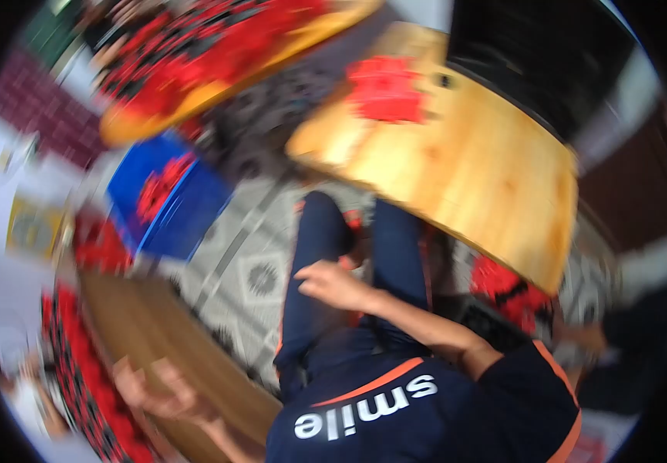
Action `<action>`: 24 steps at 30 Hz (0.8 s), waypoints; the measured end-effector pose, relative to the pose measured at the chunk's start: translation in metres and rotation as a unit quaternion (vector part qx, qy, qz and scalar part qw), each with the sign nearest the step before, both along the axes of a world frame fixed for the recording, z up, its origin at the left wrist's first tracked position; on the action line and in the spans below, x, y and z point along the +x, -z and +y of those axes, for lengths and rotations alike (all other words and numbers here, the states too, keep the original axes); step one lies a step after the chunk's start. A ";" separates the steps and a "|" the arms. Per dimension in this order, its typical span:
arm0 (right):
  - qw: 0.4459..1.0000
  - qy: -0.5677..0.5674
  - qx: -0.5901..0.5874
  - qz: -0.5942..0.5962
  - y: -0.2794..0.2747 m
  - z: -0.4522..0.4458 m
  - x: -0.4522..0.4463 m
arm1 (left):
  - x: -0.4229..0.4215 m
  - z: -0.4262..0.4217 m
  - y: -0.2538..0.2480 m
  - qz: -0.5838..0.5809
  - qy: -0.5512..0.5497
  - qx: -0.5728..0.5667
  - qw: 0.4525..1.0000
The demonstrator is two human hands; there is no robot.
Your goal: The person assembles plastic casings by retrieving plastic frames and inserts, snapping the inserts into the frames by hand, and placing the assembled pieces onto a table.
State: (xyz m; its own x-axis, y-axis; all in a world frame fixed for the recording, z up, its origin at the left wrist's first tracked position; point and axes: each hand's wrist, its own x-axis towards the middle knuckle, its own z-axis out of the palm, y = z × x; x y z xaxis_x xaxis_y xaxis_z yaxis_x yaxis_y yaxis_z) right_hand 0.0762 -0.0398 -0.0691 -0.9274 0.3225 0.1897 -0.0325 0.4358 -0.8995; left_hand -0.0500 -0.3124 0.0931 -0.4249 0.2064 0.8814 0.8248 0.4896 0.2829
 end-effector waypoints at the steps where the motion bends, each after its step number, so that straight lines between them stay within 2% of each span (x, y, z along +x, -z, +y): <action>1: 1.000 -0.006 0.020 0.023 0.023 -0.005 0.003 | 0.011 0.045 0.028 -0.166 0.025 -0.083 0.982; 2: 0.994 0.046 0.051 0.088 0.038 -0.012 0.009 | 0.012 0.080 0.067 -0.222 0.133 -0.167 0.951; 3: 0.992 0.084 0.046 0.078 0.036 -0.016 0.020 | 0.011 0.110 0.114 -0.203 0.154 -0.294 0.921; 5: 0.985 0.162 0.042 0.047 0.039 -0.018 0.044 | 0.014 0.161 0.175 -0.257 0.200 -0.371 0.870; 6: 0.983 0.176 0.031 0.040 0.040 -0.019 0.066 | 0.011 0.182 0.190 -0.302 0.243 -0.372 0.843; 7: 0.981 0.193 0.017 0.019 0.040 -0.018 0.082 | 0.004 0.202 0.184 -0.277 0.245 -0.361 0.856; 10: 0.979 0.197 0.005 0.048 0.022 -0.013 0.142 | -0.011 0.256 0.176 -0.281 0.218 -0.408 0.841; 11: 0.981 0.172 -0.085 -0.002 -0.005 -0.003 0.164 | -0.013 0.273 0.173 -0.274 0.207 -0.428 0.836; 12: 0.980 0.178 -0.083 -0.004 -0.039 0.012 0.189 | -0.012 0.287 0.170 -0.283 0.196 -0.448 0.825; 13: 0.966 0.249 -0.067 0.014 -0.066 0.035 0.216 | -0.009 0.297 0.165 -0.300 0.200 -0.450 0.817; 14: 0.933 0.358 -0.006 0.041 -0.096 0.055 0.247 | -0.003 0.306 0.166 -0.284 0.203 -0.448 0.823; 15: 0.870 0.472 0.097 0.102 -0.135 0.071 0.288 | 0.003 0.310 0.169 -0.270 0.202 -0.450 0.827; 16: 0.776 0.567 0.224 0.164 -0.176 0.077 0.333 | 0.011 0.312 0.172 -0.235 0.217 -0.443 0.837; 17: 0.627 0.639 0.380 0.234 -0.220 0.069 0.380 | 0.022 0.312 0.173 -0.220 0.223 -0.430 0.847; 18: 0.452 0.649 0.529 0.309 -0.271 0.054 0.420 | 0.031 0.314 0.178 -0.182 0.239 -0.399 0.866; 19: 0.315 0.635 0.610 0.353 -0.302 0.039 0.435 | 0.037 0.313 0.184 -0.143 0.258 -0.370 0.881; 23: 0.288 0.643 0.620 0.344 -0.270 0.012 0.362 | 0.059 0.308 0.187 -0.001 0.399 -0.264 0.878; 24: 0.274 0.637 0.627 0.354 -0.265 0.010 0.354 | 0.062 0.307 0.190 -0.022 0.449 -0.252 0.857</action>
